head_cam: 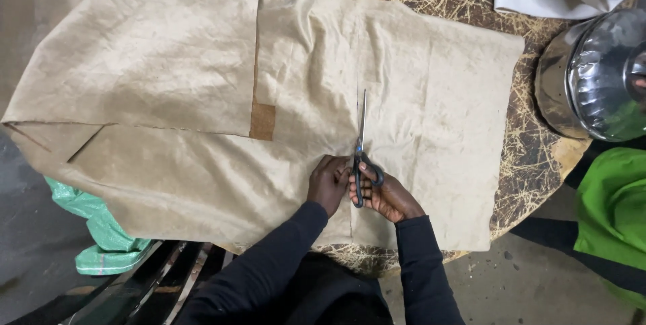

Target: The person uses a pair of scissors to cut a large piece of beige fabric laid out on a round table. They make several straight cuts along the length of the material, separating it into smaller sections while another person stands nearby.

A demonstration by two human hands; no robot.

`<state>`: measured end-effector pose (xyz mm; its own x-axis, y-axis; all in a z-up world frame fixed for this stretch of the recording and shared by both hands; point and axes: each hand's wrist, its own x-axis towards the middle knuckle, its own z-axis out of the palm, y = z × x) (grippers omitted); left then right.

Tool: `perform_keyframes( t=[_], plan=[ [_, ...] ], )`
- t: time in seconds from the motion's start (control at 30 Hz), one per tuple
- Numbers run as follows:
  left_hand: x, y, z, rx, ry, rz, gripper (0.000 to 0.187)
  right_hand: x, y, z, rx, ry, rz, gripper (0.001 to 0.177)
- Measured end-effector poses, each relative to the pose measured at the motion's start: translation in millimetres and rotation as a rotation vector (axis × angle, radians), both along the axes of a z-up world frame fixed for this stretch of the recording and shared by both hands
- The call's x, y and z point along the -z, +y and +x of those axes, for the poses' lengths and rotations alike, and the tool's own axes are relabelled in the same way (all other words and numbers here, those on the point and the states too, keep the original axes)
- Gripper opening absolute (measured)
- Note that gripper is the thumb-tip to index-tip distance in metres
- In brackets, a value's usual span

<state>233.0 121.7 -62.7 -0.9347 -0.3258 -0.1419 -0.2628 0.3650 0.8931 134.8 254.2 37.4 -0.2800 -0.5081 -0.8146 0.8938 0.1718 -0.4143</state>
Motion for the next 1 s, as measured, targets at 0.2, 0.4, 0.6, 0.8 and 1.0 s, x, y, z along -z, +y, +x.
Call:
perform_keyframes(
  t=[0.2,0.4,0.6,0.8,1.0],
  plan=[
    [-22.0,3.5,-31.0,-0.274,-0.134,0.225,0.015,-11.5,14.3,8.5,-0.035,0.012,-0.043,0.041],
    [-34.9,18.4,-38.6,-0.326,-0.223,0.176,0.004,-9.3,15.2,7.5,-0.085,0.054,-0.023,0.044],
    [-61.2,16.6,-35.5,-0.232,-0.235,-0.001,0.031,-1.5,17.4,10.6,-0.102,0.082,-0.015,0.046],
    [-0.6,10.9,-50.3,-0.305,-0.354,0.492,0.021,10.0,17.7,11.0,-0.11,0.088,-0.006,0.047],
    [38.5,13.6,-42.9,-0.269,-0.192,0.423,0.009,25.4,11.8,18.5,-0.057,0.064,0.002,0.049]
  ],
)
